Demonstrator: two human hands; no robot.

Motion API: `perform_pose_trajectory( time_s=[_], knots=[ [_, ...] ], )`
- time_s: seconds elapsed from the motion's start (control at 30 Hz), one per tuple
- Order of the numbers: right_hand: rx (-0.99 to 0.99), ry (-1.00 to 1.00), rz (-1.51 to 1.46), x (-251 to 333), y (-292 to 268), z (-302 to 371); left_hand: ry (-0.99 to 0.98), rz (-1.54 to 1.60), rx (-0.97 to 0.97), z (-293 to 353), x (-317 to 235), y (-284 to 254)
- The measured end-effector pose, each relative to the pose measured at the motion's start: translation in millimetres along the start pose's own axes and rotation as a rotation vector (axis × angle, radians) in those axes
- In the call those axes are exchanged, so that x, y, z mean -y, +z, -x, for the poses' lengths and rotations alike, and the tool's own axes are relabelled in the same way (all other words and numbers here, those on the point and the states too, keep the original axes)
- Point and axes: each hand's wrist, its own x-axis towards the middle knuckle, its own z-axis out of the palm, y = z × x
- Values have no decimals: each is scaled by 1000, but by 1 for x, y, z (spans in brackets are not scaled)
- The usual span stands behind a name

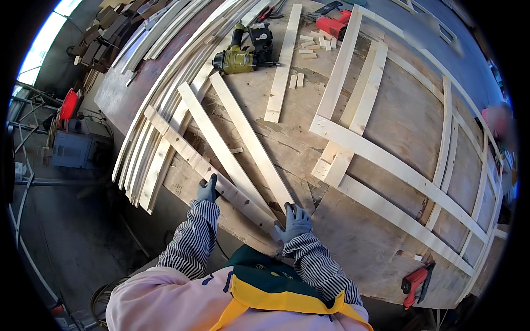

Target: The person assembles a wooden frame on a workbench by positioning planks and securing them with a red nail gun. They repeatedly align pieces and drive nails to join the structure while other workers move in the background.

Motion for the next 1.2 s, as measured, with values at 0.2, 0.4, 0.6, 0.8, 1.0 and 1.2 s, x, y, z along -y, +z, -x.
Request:
perform_pose_trajectory(
  time_s=[0.2, 0.4, 0.6, 0.8, 1.0, 1.2],
  knots=[
    [-28, -96, 107, 43, -8, 27, 198, 89, -2, 30, -22, 50],
    [-235, 23, 33, -38, -11, 78, 86, 399, 359, 183, -53, 95],
    [-210, 60, -592, -154, -18, 230, 33, 422, 1292, 309, -34, 179],
    [-179, 322, -608, -295, 20, 342, 14, 164, 1064, 475, 71, 291],
    [-556, 704, -359, -376, 42, 468, -143, 3, 984, 650, 186, 369],
    [-450, 812, -829, -422, 90, 551, -208, -279, 1079, 638, 241, 430]
  ],
)
